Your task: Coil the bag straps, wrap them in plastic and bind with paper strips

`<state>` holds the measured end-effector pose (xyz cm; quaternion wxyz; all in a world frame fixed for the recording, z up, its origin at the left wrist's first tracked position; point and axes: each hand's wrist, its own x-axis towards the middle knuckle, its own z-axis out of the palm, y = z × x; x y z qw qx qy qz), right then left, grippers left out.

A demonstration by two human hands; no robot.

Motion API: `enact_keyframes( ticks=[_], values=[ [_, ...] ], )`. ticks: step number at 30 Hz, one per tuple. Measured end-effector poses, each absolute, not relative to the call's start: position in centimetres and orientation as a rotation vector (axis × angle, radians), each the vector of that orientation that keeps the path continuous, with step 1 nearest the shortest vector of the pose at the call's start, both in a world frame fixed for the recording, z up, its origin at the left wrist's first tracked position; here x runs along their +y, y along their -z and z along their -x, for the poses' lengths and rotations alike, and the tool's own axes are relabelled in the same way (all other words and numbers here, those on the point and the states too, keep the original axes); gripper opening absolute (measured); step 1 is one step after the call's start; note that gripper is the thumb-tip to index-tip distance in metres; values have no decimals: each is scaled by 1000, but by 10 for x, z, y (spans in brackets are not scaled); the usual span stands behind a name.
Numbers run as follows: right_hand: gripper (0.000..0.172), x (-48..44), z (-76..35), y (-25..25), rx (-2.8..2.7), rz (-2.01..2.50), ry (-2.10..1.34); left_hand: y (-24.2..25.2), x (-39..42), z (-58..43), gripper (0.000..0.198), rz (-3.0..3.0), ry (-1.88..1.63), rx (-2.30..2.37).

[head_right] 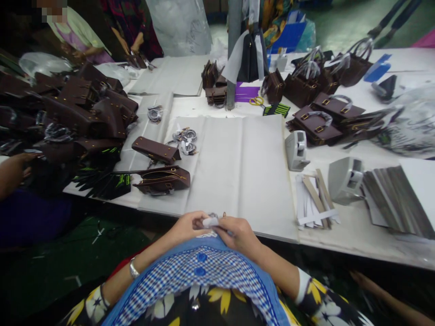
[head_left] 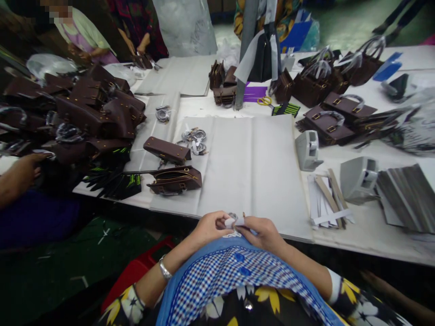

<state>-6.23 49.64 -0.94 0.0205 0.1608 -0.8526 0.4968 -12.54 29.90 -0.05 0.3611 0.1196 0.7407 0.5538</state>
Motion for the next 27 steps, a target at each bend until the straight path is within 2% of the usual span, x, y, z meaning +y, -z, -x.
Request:
enact_keyframes(
  ticks=[2, 6, 10, 16, 20, 24, 27],
  values=[
    [23, 494, 61, 9, -2676, -318, -1578, 0, 297, 125, 30, -296, -1436, 1879],
    [32, 491, 63, 6, -2675, -134, -1739, -7, 294, 121, 35, -296, -1476, 1768],
    [32, 488, 66, 5, -2612, 13, -1955, -15, 298, 118, 38, -257, -1469, 1893],
    [39, 488, 70, 0, -2475, 101, -2413, -19, 303, 114, 35, -172, -1528, 1971],
    [37, 492, 69, 1, -2341, 198, -2697, -17, 303, 112, 33, -113, -1571, 1986],
    [30, 493, 68, 7, -2353, 289, -2800, -12, 303, 110, 36, -65, -1604, 1979],
    [31, 492, 66, 10, -2369, 290, -2802, -10, 303, 109, 36, -84, -1616, 1975]
  ],
)
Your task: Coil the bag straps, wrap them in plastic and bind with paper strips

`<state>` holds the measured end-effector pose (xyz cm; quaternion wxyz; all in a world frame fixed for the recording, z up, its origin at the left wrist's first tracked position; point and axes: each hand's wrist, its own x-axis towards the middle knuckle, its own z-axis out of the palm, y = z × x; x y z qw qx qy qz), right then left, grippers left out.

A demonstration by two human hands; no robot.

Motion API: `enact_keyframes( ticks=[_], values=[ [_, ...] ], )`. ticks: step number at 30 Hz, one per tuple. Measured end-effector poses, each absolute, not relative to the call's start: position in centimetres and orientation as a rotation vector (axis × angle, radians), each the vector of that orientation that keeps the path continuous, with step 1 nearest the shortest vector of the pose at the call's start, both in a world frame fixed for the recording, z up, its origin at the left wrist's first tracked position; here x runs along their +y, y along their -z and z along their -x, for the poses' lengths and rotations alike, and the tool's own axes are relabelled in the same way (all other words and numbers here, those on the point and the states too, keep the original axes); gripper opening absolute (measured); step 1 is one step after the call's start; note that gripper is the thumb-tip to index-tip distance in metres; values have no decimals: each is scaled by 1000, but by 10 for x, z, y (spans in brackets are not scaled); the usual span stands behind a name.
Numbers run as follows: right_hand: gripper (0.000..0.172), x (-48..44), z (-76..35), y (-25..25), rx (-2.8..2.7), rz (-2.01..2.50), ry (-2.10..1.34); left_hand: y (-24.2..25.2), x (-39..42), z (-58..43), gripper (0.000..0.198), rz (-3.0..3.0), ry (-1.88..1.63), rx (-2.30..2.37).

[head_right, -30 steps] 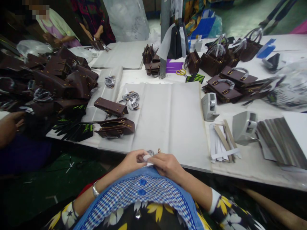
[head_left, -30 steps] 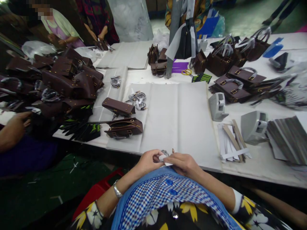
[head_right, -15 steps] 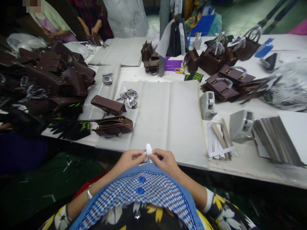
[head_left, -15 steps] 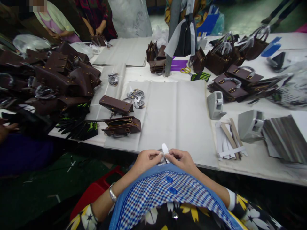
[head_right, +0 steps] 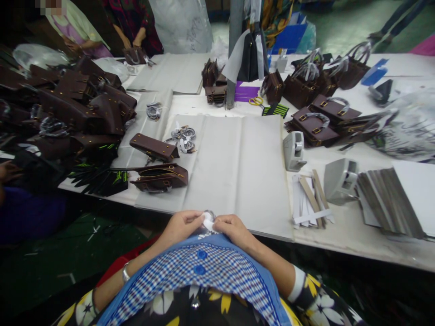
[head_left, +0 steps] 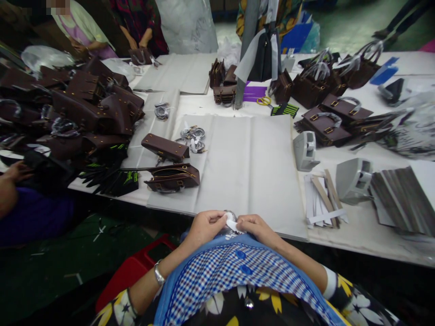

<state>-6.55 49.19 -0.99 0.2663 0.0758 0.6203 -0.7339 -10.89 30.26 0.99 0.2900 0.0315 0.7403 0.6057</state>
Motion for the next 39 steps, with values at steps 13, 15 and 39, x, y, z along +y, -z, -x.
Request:
enact_keyframes(
  ticks=[13, 15, 39],
  values=[
    [48, 488, 53, 7, 2022, -175, 1896, -14, 308, 105, 37, -23, -1606, 2004],
    [48, 488, 53, 9, 2014, -167, 1911, -13, 310, 104, 35, -18, -1614, 2012],
    [41, 492, 53, 13, 1967, -118, 2032, -19, 308, 99, 18, -247, -1635, 2014]
  ],
)
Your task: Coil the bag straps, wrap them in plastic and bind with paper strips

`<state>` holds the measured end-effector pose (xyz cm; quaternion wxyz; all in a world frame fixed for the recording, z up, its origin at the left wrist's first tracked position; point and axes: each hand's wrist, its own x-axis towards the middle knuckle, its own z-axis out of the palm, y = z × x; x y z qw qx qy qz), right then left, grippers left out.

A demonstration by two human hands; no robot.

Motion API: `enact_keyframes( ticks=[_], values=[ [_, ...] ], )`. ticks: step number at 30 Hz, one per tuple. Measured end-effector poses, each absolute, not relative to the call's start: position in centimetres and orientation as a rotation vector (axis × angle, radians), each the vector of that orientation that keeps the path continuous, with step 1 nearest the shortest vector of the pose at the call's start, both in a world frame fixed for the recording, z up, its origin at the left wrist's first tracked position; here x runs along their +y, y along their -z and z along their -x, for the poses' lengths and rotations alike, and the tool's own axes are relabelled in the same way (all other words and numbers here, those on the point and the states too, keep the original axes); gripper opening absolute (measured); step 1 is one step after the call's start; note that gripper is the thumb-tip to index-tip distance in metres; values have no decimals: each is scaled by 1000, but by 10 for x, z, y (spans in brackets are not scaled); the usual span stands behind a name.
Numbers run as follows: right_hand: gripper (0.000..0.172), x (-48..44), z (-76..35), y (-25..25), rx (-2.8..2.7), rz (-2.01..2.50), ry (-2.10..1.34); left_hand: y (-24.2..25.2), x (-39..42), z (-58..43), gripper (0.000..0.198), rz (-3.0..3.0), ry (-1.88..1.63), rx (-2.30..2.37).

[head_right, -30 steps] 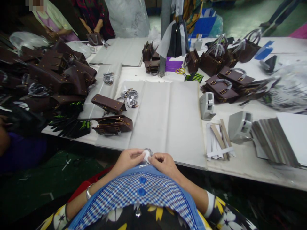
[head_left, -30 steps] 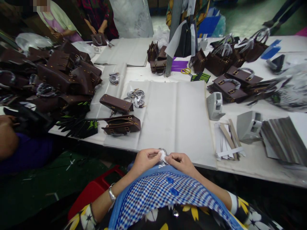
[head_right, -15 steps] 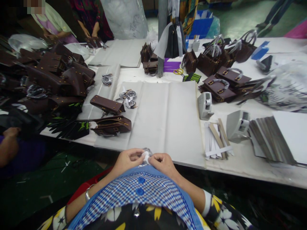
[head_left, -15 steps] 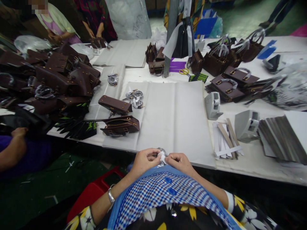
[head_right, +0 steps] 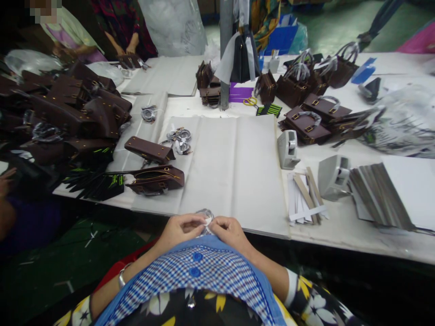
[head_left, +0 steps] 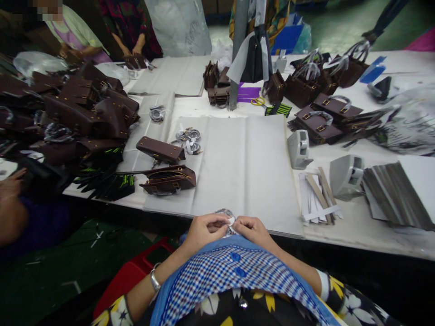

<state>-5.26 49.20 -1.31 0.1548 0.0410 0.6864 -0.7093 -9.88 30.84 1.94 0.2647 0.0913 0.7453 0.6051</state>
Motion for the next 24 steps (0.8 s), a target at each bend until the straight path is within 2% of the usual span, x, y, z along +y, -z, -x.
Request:
enact_keyframes(
  ticks=[5, 9, 15, 24],
  values=[
    [42, 492, 55, 12, 2073, -95, 1959, -17, 308, 101, 15, -198, -1740, 1904],
    [42, 491, 57, 13, 2121, -104, 1897, -10, 313, 106, 31, 70, -1815, 1769],
    [44, 492, 59, 12, 2141, -75, 1844, -5, 315, 115, 44, 122, -1745, 1704],
    [44, 494, 67, 10, 2079, -63, 1775, -10, 312, 117, 46, 60, -1667, 1700]
  ],
)
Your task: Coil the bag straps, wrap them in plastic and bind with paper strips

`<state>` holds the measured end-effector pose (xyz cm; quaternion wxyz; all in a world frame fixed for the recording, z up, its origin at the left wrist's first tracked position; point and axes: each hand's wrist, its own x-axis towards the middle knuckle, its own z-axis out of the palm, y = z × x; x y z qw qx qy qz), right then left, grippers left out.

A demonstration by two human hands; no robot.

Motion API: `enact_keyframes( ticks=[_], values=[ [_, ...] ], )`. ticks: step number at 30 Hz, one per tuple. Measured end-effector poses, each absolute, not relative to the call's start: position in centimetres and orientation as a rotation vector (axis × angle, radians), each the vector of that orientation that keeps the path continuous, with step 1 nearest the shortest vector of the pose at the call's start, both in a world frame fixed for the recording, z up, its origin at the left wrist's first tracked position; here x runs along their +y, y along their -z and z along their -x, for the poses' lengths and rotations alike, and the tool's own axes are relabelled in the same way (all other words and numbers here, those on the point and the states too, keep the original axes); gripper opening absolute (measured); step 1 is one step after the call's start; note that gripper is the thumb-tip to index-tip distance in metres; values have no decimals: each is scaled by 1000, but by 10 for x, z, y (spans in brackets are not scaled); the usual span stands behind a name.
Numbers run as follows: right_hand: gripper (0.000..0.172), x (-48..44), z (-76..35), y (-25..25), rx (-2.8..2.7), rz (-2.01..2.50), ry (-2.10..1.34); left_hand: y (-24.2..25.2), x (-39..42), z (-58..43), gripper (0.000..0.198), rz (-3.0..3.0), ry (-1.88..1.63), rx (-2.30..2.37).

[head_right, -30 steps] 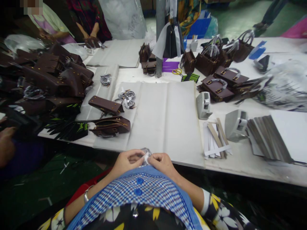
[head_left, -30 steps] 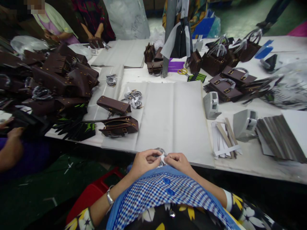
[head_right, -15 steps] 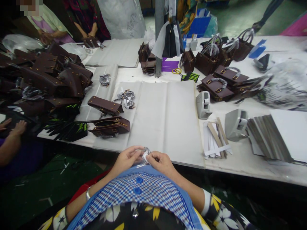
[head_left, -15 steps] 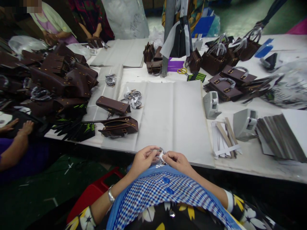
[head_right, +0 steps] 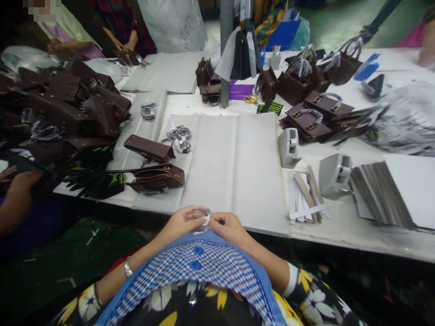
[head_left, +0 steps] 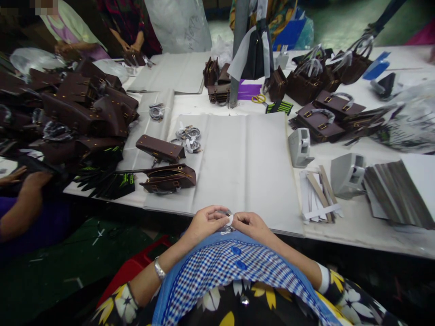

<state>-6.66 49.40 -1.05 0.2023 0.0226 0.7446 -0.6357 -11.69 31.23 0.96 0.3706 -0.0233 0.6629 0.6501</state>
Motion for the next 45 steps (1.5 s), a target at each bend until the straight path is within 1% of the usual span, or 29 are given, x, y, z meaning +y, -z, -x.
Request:
enact_keyframes(
  ticks=[3, 7, 10, 11, 14, 17, 20, 23, 28, 32, 34, 35, 38, 39, 41, 45],
  values=[
    [40, 493, 63, 6, 2180, -64, 1724, -12, 311, 118, 44, 68, -1641, 1707],
    [16, 495, 57, -4, 2487, 42, 1695, -13, 309, 117, 43, 50, -1648, 1694],
    [26, 499, 56, -12, 2674, 272, 1603, -11, 309, 117, 45, 46, -1670, 1671],
    [26, 501, 57, -14, 2735, 348, 1533, -10, 309, 116, 46, 51, -1681, 1656],
    [18, 503, 62, -18, 2872, 500, 1319, -5, 308, 116, 46, 87, -1723, 1571],
    [15, 504, 68, -18, 2998, 687, 1196, 1, 306, 114, 42, 128, -1787, 1466],
    [16, 506, 72, -14, 3050, 920, 1196, 4, 305, 111, 42, 183, -1876, 1363],
    [22, 511, 72, -6, 2929, 1066, 1284, 3, 304, 109, 38, 356, -1980, 1290],
    [29, 520, 68, 8, 2617, 995, 1443, 5, 302, 107, 27, 664, -2206, 1176],
    [22, 520, 70, 6, 2549, 909, 1509, 7, 298, 108, 20, 709, -2301, 1083],
    [18, 519, 73, 2, 2488, 833, 1553, 6, 296, 112, 17, 679, -2268, 1050],
    [19, 518, 75, 1, 2444, 773, 1582, 4, 296, 116, 16, 652, -2231, 1050],
    [32, 516, 84, 0, 2343, 485, 1683, -2, 301, 131, 18, 526, -2127, 1123],
    [34, 515, 88, 1, 2330, 405, 1697, -6, 305, 137, 20, 474, -2109, 1160],
    [33, 512, 96, 4, 2329, 376, 1655, -12, 314, 148, 22, 365, -2091, 1231],
    [30, 510, 105, 11, 2372, 473, 1472, -22, 329, 166, 27, 274, -2097, 1321]
  ],
)
